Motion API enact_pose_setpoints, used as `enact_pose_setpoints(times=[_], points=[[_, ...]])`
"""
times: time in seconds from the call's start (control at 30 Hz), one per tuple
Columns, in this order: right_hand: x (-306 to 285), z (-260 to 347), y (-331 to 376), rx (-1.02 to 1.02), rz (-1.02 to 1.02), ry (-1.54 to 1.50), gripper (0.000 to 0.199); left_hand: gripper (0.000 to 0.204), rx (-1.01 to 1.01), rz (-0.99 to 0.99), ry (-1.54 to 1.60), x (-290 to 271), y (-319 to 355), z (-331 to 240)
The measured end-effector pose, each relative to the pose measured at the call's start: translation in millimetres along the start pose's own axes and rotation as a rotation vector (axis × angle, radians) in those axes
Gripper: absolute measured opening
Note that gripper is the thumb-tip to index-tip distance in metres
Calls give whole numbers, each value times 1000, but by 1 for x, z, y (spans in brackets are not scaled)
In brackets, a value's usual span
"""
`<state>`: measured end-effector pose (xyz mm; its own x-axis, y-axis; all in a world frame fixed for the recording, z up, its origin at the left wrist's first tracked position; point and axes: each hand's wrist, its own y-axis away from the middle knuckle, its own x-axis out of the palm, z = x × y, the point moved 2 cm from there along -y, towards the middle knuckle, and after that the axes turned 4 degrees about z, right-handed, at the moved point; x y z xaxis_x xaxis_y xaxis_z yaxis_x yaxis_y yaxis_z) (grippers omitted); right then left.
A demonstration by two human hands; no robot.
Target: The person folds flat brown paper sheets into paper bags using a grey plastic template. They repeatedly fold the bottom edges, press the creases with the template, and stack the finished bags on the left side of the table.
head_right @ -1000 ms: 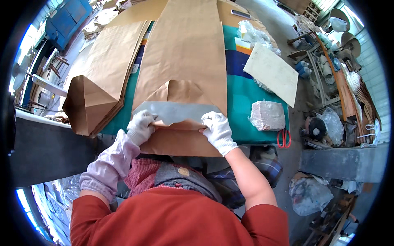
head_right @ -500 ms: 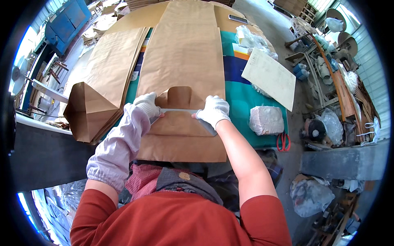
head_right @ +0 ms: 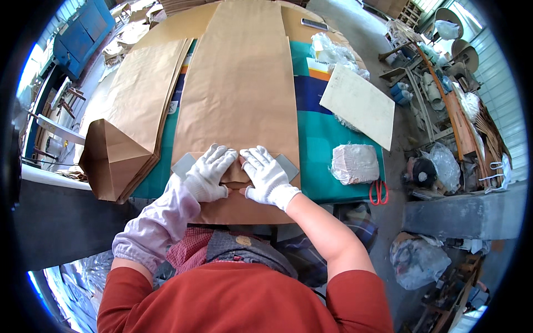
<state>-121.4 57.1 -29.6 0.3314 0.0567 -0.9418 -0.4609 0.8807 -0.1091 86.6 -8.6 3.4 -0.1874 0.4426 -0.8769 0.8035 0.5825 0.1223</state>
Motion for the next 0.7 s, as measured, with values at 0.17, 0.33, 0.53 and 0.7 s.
enact_pose_setpoints(times=[0.17,0.33,0.53,0.7], points=[[-32,-25,11,543,-206,-127,67,50,-619,-128,298,-33,27,59],[-51,-34,-13,717,40,-104,64,48,-866,126,59,-47,51,72],[-37,-128,-19,702,-427,78,46,28,-737,13,379,-24,62,127],[-41,-43,17,652,150,-3,40,25,-953,-228,481,-53,86,82]])
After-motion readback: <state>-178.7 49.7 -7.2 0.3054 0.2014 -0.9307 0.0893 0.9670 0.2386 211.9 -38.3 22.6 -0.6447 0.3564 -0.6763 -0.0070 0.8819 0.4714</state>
